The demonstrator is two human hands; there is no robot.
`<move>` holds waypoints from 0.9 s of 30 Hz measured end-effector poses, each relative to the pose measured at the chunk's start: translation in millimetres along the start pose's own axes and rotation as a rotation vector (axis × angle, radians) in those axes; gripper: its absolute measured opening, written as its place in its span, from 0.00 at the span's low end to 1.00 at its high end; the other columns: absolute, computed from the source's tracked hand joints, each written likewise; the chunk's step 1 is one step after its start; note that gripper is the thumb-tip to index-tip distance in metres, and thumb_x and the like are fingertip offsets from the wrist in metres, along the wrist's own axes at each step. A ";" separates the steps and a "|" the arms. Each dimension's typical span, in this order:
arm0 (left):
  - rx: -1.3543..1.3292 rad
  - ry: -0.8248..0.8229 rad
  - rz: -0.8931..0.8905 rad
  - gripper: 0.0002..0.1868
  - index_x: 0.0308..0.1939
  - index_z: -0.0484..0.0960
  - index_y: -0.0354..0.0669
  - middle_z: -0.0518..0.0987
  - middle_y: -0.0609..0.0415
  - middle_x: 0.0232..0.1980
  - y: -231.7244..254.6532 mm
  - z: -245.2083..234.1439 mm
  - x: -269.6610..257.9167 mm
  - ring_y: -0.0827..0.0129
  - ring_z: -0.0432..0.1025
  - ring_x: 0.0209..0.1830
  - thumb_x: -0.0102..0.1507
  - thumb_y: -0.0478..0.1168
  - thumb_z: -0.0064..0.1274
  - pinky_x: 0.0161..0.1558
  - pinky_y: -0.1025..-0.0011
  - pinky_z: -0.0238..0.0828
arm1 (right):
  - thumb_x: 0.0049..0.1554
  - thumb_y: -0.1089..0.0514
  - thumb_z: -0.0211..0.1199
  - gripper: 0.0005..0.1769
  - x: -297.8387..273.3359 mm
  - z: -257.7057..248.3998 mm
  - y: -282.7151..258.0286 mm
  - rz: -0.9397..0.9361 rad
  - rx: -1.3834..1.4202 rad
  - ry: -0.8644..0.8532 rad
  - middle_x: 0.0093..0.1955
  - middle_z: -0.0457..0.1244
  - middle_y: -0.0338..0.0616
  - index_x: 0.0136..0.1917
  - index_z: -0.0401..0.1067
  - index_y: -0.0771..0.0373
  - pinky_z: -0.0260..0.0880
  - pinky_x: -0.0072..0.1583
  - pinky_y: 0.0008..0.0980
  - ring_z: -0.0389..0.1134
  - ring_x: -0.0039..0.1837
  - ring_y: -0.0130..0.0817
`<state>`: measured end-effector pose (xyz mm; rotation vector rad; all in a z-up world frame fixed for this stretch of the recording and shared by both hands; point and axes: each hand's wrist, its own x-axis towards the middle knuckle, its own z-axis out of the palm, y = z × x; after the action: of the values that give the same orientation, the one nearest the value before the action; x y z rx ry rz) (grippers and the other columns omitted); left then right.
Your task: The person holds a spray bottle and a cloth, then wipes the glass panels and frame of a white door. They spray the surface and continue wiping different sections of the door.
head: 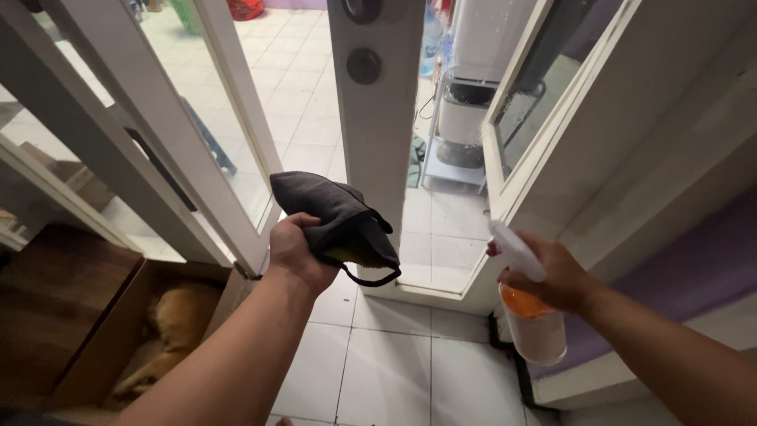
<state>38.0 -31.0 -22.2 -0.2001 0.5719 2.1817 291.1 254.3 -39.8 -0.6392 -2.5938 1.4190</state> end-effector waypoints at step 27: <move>0.119 0.064 -0.119 0.28 0.60 0.66 0.27 0.77 0.38 0.52 -40.2 18.7 12.4 0.49 0.75 0.51 0.56 0.36 0.37 0.63 0.50 0.71 | 0.49 0.55 0.72 0.30 -46.6 -25.6 63.6 0.346 -0.037 0.021 0.62 0.71 0.43 0.65 0.73 0.59 0.72 0.67 0.41 0.73 0.63 0.37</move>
<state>62.5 8.0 -23.2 -0.2347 0.7060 2.0259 360.4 284.9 -73.6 -1.1472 -2.5901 1.4405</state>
